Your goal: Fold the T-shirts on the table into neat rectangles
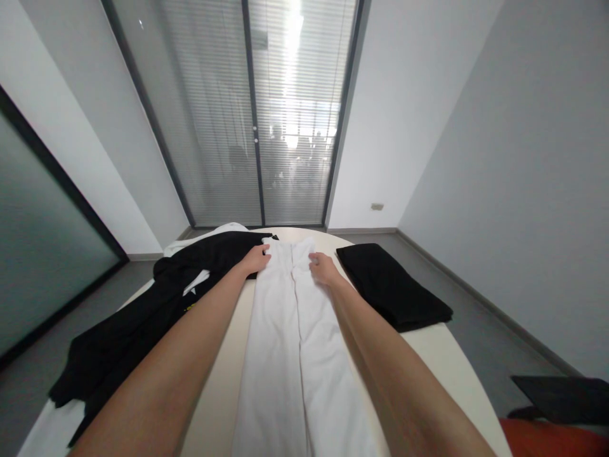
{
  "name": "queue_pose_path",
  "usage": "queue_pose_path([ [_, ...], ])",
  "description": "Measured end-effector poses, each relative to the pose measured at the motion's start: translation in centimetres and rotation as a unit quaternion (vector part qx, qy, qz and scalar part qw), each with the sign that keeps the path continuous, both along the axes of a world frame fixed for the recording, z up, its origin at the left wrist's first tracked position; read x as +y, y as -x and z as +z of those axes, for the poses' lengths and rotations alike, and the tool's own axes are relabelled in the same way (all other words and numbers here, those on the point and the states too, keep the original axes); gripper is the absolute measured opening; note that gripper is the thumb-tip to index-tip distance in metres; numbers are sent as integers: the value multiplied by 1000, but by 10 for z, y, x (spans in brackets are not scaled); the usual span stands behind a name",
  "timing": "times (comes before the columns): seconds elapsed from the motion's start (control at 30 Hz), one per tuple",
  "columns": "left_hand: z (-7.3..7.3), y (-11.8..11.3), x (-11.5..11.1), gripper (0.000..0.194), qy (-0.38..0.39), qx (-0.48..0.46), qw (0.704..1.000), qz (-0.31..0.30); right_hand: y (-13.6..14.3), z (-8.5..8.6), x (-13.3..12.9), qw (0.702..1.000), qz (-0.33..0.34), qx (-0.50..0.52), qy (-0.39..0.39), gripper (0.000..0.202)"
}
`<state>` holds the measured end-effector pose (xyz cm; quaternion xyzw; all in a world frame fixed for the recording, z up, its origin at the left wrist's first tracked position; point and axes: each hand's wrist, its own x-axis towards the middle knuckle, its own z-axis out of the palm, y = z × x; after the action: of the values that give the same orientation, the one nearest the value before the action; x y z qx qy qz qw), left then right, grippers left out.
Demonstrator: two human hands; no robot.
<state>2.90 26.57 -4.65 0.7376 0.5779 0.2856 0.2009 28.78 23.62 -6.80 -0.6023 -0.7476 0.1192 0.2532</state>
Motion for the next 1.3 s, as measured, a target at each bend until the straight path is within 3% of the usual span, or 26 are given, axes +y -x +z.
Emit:
queue_pose_path([
  [0.3,13,-9,21,71,-95,35,992,-81,-3,15,6,996,-16,52,-71,57],
  [0.47,-3,-14,26,77,-74,57,994,-57,-3,11,4,999,-32,-1,-32,60],
  [0.63,-12,-13,10,71,-45,96,994,-11,5,15,-11,995,-83,-25,-39,41],
  [0.77,1,-11,-21,52,-56,131,990,21,15,29,-31,997,-46,-34,-54,34],
  [0.87,10,-14,-55,38,-63,156,986,8,25,34,-51,998,-16,-58,-11,35],
  [1.0,13,-22,-110,27,-52,184,981,-35,36,31,-80,988,24,-142,58,57],
  [1.17,12,-27,-172,46,-29,225,972,-62,40,29,-124,982,11,-176,73,67],
  [1.3,4,-29,-200,62,13,282,956,-78,42,27,-152,977,33,-177,116,73],
])
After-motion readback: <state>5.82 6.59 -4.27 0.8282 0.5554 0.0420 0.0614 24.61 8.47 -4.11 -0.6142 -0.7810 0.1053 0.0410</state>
